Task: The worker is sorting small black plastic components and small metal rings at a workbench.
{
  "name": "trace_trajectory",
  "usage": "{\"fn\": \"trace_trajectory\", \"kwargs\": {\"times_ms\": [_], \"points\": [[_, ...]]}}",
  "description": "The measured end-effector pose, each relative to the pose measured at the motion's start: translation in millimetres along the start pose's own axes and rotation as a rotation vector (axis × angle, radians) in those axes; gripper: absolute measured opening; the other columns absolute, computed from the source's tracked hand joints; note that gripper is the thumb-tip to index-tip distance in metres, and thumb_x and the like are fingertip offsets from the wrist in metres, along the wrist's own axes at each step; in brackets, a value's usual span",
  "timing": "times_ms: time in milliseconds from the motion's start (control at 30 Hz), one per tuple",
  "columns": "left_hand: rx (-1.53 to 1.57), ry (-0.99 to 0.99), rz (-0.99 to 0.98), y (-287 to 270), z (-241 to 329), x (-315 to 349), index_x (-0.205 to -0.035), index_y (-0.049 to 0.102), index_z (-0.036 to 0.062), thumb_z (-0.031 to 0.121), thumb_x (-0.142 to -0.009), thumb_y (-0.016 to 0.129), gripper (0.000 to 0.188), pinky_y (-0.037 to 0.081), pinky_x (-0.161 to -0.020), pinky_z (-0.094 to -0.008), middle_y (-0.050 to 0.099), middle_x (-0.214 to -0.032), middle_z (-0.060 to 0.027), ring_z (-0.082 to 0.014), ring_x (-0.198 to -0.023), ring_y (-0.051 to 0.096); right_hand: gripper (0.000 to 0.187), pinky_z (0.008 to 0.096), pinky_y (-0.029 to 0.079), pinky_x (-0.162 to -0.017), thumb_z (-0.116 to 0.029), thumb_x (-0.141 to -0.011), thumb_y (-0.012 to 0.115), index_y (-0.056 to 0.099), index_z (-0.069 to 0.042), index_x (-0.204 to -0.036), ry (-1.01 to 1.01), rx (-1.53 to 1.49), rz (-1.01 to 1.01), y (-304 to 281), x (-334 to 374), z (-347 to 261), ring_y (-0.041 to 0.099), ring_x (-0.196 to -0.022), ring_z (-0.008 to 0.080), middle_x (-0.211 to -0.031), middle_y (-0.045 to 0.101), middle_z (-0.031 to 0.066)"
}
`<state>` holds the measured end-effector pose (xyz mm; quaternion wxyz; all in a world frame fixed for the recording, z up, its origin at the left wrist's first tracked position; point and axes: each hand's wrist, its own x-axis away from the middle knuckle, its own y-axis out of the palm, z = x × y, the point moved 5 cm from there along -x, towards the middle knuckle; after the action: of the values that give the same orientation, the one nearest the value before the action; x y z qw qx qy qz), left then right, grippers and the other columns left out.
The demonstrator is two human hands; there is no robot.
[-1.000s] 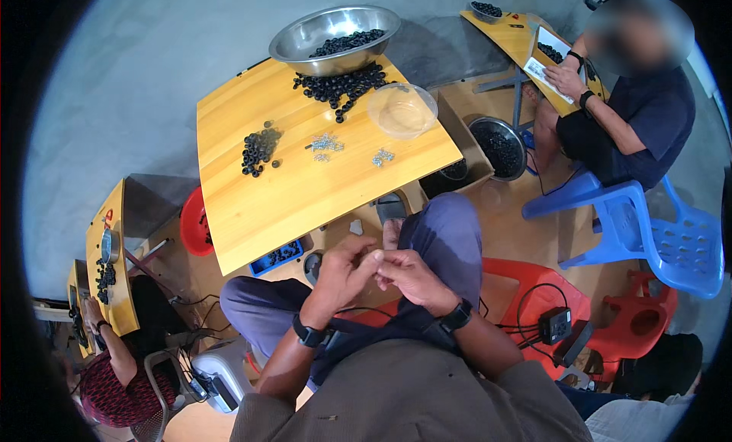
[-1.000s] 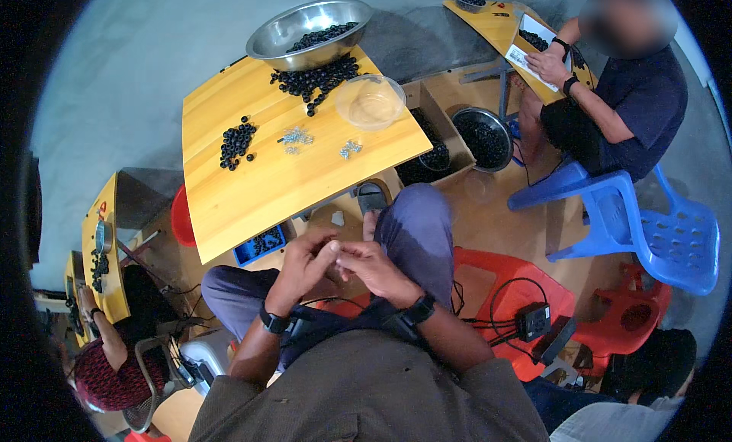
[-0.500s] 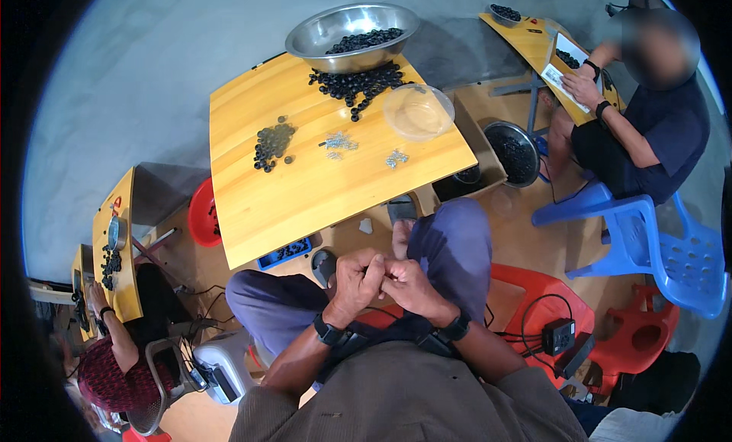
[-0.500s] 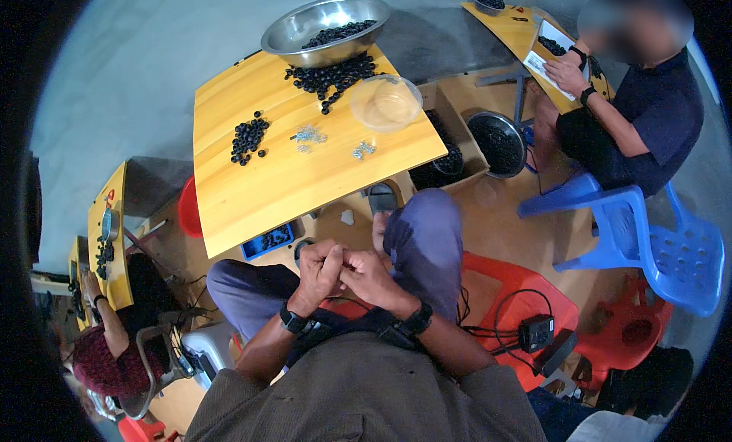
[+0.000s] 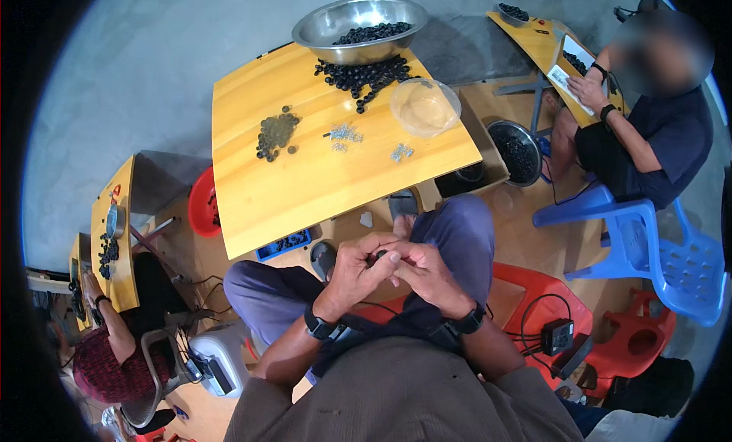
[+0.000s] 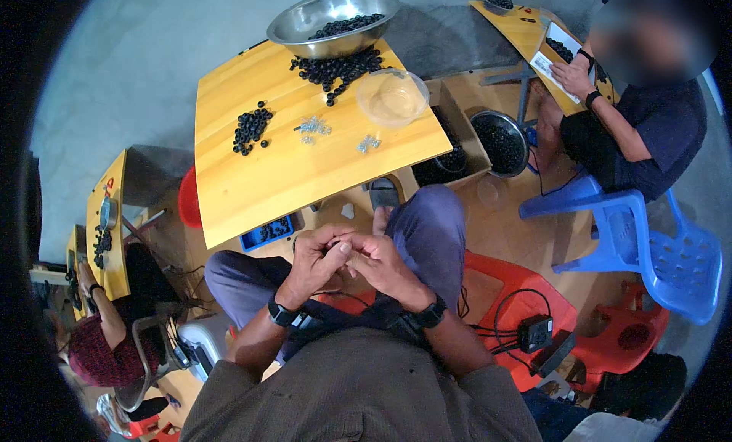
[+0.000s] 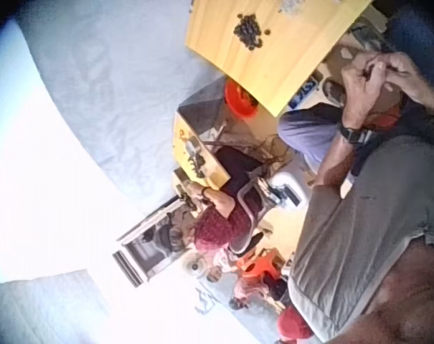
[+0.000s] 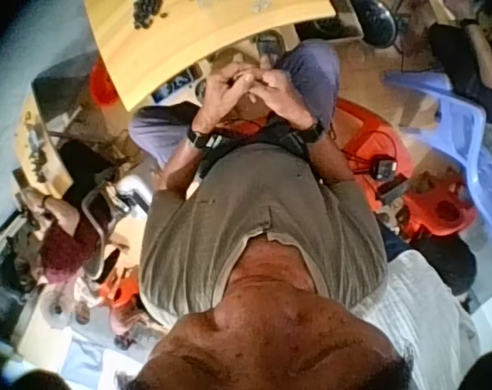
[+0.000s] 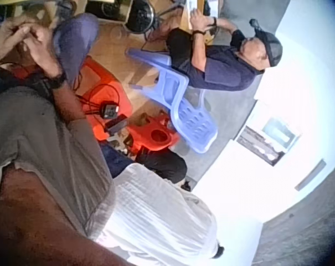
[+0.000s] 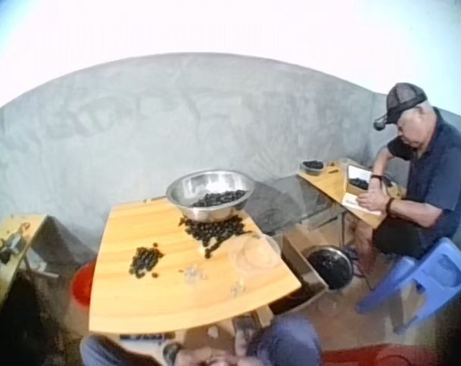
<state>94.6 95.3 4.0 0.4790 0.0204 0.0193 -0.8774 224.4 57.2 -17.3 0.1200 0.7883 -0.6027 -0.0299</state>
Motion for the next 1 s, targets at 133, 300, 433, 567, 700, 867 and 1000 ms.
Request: {"fn": "trace_trajectory", "kwargs": {"times_ms": [133,300,433,567,700,867,1000], "points": [[-0.018,0.087,0.031,-2,9,1,-0.113,0.066,-0.0067,0.021,-0.100,0.063,0.031,0.055,-0.061,-0.0263,0.071,-0.087,-0.0094,-0.0125,-0.066,0.068,0.026,0.0227,0.047,-0.066,-0.021,-0.105,0.058,0.068,0.001,-0.115,0.001,0.114,-0.003,2,-5,-6,0.057,-0.074,0.0059,-0.086,0.063,0.0003],[-0.102,-0.055,0.052,-9,-24,-1,-0.118,0.068,-0.0020,0.017,-0.096,0.069,0.029,0.053,-0.067,-0.0261,0.068,-0.083,-0.0090,-0.0116,-0.073,0.067,0.026,0.0249,0.048,-0.069,-0.023,-0.103,0.061,0.068,-0.002,-0.117,0.119,-0.486,-0.002,-7,-11,44,0.058,-0.079,0.0076,-0.093,0.065,-0.0005],[-0.231,0.132,-0.047,-14,4,5,-0.122,0.068,0.0018,0.009,-0.093,0.073,0.030,0.054,-0.071,-0.0249,0.070,-0.086,-0.0047,-0.0112,-0.083,0.069,0.029,0.0255,0.049,-0.071,-0.027,-0.104,0.060,0.068,-0.002,-0.118,0.113,-0.595,-0.026,-3,-6,30,0.058,-0.082,0.0075,-0.093,0.065,-0.0008],[-0.262,0.190,-0.055,-20,30,5,-0.114,0.072,0.0023,0.007,-0.091,0.074,0.023,0.052,-0.066,-0.0237,0.070,-0.082,-0.0038,-0.0086,-0.075,0.066,0.031,0.0256,0.049,-0.070,-0.031,-0.103,0.062,0.068,-0.002,-0.111,0.177,-0.681,-0.101,5,-4,21,0.059,-0.080,0.0086,-0.090,0.064,-0.0010],[-0.268,0.107,-0.014,-22,33,8,-0.108,0.075,0.0035,0.007,-0.089,0.077,0.019,0.047,-0.056,-0.0234,0.068,-0.076,-0.0030,-0.0064,-0.063,0.060,0.029,0.0247,0.050,-0.069,-0.033,-0.101,0.064,0.068,-0.004,-0.105,0.207,-0.608,-0.093,6,-2,18,0.060,-0.077,0.0092,-0.087,0.064,-0.0005],[-0.257,0.167,0.035,-22,33,12,-0.105,0.077,0.0034,0.007,-0.088,0.077,0.017,0.046,-0.053,-0.0231,0.067,-0.073,-0.0024,-0.0052,-0.061,0.059,0.025,0.0238,0.050,-0.069,-0.029,-0.102,0.064,0.068,-0.005,-0.105,0.203,-0.543,-0.091,7,2,15,0.060,-0.076,0.0085,-0.087,0.065,-0.0002],[-0.273,0.206,0.044,-23,27,17,-0.105,0.077,0.0033,0.006,-0.088,0.077,0.017,0.046,-0.053,-0.0231,0.066,-0.073,-0.0023,-0.0046,-0.062,0.059,0.023,0.0237,0.050,-0.069,-0.025,-0.102,0.064,0.069,-0.004,-0.108,0.225,-0.520,-0.079,8,2,16,0.060,-0.075,0.0076,-0.088,0.065,-0.0006]]}}
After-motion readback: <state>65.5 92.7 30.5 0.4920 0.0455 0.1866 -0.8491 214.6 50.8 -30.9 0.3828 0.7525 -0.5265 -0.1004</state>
